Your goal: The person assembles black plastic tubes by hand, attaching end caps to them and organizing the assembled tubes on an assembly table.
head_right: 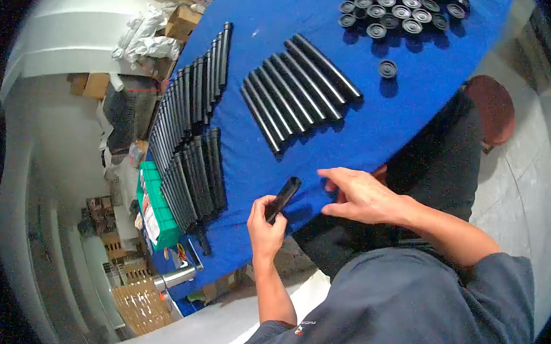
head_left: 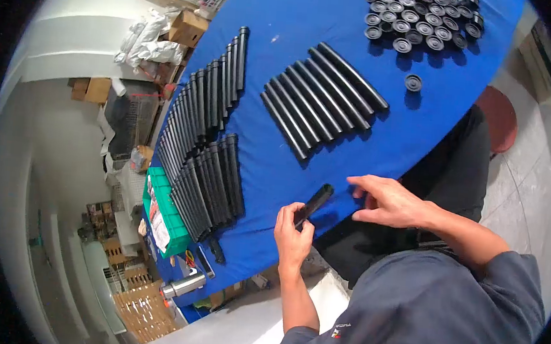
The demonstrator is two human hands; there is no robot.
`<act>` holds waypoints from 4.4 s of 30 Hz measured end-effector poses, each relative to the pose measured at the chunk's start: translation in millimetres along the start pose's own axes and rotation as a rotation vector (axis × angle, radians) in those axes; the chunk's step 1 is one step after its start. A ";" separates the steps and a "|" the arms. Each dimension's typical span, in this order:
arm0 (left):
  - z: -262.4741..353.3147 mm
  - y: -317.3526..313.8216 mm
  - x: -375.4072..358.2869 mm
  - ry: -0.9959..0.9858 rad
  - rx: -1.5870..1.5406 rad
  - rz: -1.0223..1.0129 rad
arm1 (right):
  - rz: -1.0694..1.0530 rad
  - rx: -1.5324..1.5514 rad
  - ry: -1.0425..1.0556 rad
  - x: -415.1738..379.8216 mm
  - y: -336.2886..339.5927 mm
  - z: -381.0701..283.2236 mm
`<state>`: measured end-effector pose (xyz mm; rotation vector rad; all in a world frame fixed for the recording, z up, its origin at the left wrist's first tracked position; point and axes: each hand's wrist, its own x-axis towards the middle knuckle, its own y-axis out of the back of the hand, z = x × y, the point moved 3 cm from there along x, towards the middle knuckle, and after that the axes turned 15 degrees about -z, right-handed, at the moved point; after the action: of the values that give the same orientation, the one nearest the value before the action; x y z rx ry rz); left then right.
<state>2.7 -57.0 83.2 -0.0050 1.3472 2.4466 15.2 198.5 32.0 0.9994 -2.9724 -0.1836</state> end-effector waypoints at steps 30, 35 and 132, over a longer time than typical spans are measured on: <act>39.3 -11.7 6.7 -0.241 -0.145 -0.037 | 0.120 0.079 0.308 -4.7 10.8 -41.9; 24.5 3.2 -1.9 -0.240 -1.166 0.116 | 0.046 -0.199 0.280 -3.3 4.0 -23.8; 17.0 -82.4 50.8 -0.382 -1.999 -0.106 | 0.146 0.100 0.070 20.3 19.0 -3.5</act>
<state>-17.5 12.3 16.6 -0.0818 -1.3935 2.3484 -12.3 200.9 36.8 0.7744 -2.9999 0.0009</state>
